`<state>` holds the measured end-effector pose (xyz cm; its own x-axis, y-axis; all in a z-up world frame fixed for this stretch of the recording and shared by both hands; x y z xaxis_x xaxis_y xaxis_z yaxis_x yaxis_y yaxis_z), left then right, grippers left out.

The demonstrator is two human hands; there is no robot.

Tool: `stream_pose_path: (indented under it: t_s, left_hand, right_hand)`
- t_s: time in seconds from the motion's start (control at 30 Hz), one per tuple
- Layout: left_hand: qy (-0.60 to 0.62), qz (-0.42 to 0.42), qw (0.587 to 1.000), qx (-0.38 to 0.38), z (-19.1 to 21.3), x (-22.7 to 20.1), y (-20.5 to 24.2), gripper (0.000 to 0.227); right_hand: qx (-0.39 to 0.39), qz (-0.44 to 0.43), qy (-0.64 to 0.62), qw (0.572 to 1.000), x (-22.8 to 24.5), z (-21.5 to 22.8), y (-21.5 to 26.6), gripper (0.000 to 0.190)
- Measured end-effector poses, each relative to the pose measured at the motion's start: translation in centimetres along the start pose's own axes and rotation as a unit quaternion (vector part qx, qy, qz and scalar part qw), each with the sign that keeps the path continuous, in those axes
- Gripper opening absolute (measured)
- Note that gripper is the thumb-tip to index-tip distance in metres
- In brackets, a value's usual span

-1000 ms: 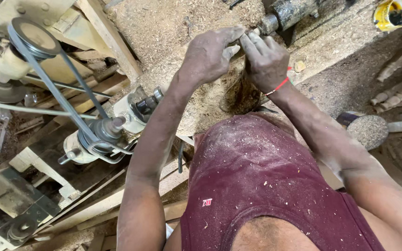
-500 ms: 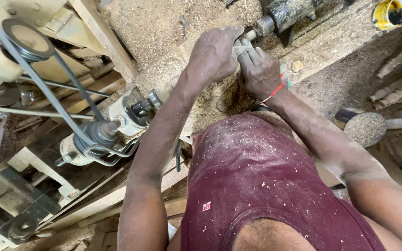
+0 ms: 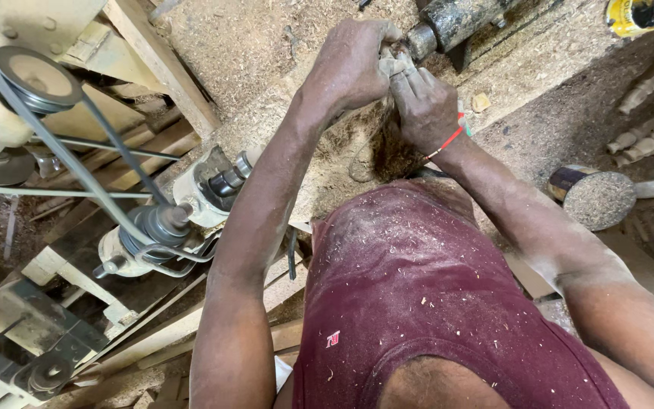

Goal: The person holds a piece of sandpaper and rubs it against a rotating wooden spindle on a lathe, smoothing the surface and details of the wood.

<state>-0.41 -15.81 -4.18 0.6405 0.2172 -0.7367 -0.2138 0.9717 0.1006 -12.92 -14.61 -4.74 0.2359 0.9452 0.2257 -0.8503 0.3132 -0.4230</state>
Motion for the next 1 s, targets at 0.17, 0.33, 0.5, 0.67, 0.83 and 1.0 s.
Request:
stream_pose_path:
  t_s: [0.17, 0.33, 0.5, 0.67, 0.83, 1.0]
  left_hand:
    - [0.002, 0.019, 1.000, 0.019, -0.4, 0.7, -0.1, 0.025]
    - [0.023, 0.068, 0.997, 0.037, -0.3, 1.3, 0.8, 0.023]
    - [0.019, 0.008, 1.000, -0.010, 0.4, 0.9, 1.1, 0.025]
    - [0.004, 0.029, 1.000, 0.011, 0.2, 0.4, 0.5, 0.028]
    - [-0.013, 0.004, 1.000, -0.014, 0.9, -0.8, 0.0, 0.027]
    - [0.009, 0.016, 1.000, 0.002, 0.2, 0.0, -0.2, 0.021]
  right_hand:
    - [-0.007, -0.014, -0.026, 1.000, -0.4, -1.0, 0.7, 0.027]
    - [0.002, -0.011, -0.023, 1.000, 0.3, -1.6, 1.0, 0.023]
    - [-0.006, -0.018, -0.052, 0.998, 0.8, -1.3, 0.7, 0.033]
    - [-0.011, -0.037, -0.081, 0.996, 0.5, 0.2, -0.1, 0.042]
    - [-0.047, -0.032, -0.082, 0.995, 0.6, 2.0, -0.7, 0.046]
    - [-0.047, -0.040, -0.086, 0.994, -0.1, 0.1, 0.1, 0.036]
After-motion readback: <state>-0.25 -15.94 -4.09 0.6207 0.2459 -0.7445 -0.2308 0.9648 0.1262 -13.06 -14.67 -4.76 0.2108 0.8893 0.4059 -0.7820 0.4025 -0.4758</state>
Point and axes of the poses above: each hand's wrist, its own y-axis away from the middle knuckle, its own z-axis out of the back of the hand, x = y × z, the point moved 9 cm from there along -y, towards the middle knuckle, and after that the axes turned 3 degrees about -x, right-handed, at the moved point
